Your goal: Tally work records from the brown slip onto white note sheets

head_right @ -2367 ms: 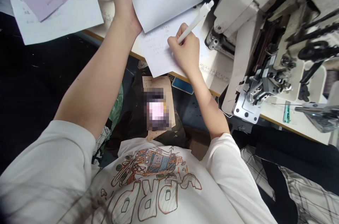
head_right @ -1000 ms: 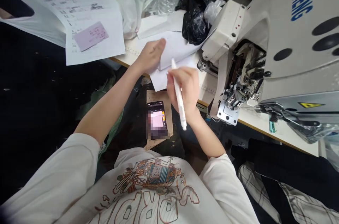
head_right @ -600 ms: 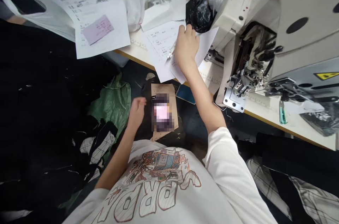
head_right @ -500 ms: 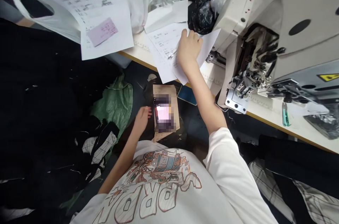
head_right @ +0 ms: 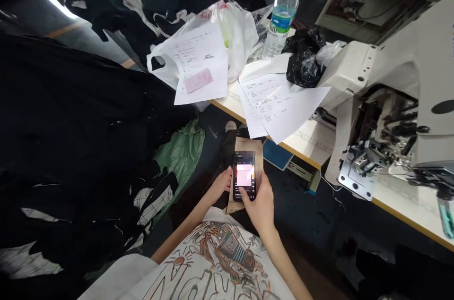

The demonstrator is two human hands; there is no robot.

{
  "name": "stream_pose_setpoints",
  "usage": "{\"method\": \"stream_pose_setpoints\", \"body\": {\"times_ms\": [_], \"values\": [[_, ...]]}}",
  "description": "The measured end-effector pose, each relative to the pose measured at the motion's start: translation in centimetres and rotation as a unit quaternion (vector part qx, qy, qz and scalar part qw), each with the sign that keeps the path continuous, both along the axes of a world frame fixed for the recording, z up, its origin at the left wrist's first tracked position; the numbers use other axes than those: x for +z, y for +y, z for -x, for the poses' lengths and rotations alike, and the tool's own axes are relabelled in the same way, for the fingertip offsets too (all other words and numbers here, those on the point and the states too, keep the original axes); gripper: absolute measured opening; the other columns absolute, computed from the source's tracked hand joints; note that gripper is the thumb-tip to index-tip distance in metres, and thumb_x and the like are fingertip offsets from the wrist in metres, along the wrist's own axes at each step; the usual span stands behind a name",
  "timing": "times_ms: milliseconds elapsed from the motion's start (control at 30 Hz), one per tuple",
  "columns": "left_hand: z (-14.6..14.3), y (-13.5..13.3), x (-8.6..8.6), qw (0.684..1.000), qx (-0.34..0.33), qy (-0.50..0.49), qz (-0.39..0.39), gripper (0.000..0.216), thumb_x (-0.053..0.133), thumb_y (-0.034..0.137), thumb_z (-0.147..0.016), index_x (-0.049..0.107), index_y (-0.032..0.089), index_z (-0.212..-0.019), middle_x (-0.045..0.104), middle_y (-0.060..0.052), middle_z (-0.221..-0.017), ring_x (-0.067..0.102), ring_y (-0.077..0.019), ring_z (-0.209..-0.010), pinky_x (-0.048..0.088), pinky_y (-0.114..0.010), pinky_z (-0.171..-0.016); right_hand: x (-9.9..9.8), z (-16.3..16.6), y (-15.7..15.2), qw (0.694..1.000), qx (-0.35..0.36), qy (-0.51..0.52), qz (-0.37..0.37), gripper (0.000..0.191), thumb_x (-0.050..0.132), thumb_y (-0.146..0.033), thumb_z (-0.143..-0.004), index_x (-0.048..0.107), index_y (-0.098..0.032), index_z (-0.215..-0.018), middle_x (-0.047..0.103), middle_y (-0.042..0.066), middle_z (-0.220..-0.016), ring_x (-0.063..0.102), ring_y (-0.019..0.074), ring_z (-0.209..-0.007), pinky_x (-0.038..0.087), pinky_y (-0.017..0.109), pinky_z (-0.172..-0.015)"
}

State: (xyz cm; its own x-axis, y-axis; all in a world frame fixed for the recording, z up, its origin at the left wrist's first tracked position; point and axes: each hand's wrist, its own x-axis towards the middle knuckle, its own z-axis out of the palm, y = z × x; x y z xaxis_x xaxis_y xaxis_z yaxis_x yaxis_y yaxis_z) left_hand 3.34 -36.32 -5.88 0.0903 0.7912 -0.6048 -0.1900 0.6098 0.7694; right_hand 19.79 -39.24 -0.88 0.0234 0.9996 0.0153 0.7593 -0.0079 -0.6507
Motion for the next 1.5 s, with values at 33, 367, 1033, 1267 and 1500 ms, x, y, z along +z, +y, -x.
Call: {"method": "stream_pose_setpoints", "body": {"times_ms": [33, 367, 1033, 1267, 1500], "values": [[0.0, 0.2, 0.0, 1.000, -0.001, -0.010, 0.009, 0.070, 0.052, 0.085, -0.078, 0.067, 0.019, -0.098, 0.072, -0.010, -0.084, 0.070, -0.0219, -0.070, 0.053, -0.028, -0.055, -0.7, 0.1, -0.7, 1.000, -0.001, -0.003, 0.018, 0.089, 0.063, -0.060, -0.082, 0.029, -0.021, -0.154, 0.053, 0.023, -0.148, 0.056, 0.0416, -0.135, 0.051, 0.063, -0.107], [-0.1, 0.6, 0.7, 0.992, -0.001, -0.123, 0.022, 0.075, 0.056, 0.081, -0.079, 0.070, 0.013, -0.107, 0.074, -0.013, -0.082, 0.070, -0.0206, -0.067, 0.050, -0.025, -0.055, -0.7, 2.7, -1.6, 0.999, -0.005, 0.004, 0.032, 0.086, 0.066, -0.045, -0.079, 0.031, -0.016, -0.152, 0.048, 0.021, -0.154, 0.049, 0.0399, -0.142, 0.049, 0.059, -0.111], [2.9, -2.3, 9.3, 0.915, 0.117, -0.355, -0.148, 0.077, 0.076, 0.054, -0.082, 0.047, 0.023, -0.147, 0.057, -0.012, -0.147, 0.046, -0.0317, -0.144, 0.032, -0.049, -0.123, 6.5, 6.6, -2.3, 0.987, 0.070, -0.027, -0.144, 0.084, 0.073, -0.038, -0.083, 0.029, -0.022, -0.152, 0.049, 0.020, -0.151, 0.051, 0.0356, -0.141, 0.052, 0.057, -0.109], [7.7, -3.1, 10.3, 0.910, 0.198, -0.347, -0.112, 0.068, 0.078, 0.050, -0.079, 0.057, 0.023, -0.138, 0.063, -0.010, -0.141, 0.051, -0.0326, -0.139, 0.034, -0.049, -0.122, 9.0, 9.7, -2.2, 0.984, 0.173, 0.016, -0.045, 0.093, 0.073, -0.042, -0.084, 0.017, -0.030, -0.158, 0.039, 0.016, -0.161, 0.042, 0.0349, -0.149, 0.050, 0.057, -0.113], [13.8, -4.5, 8.9, 0.908, 0.252, -0.334, -0.032, 0.035, 0.050, 0.037, -0.098, 0.073, 0.019, -0.116, 0.073, -0.007, -0.126, 0.060, -0.0292, -0.131, 0.035, -0.050, -0.122, 11.5, 10.7, 3.7, 0.972, 0.205, 0.046, -0.109, 0.057, 0.058, -0.037, -0.095, 0.042, -0.027, -0.149, 0.050, 0.013, -0.155, 0.049, 0.0275, -0.144, 0.048, 0.051, -0.117]]}}
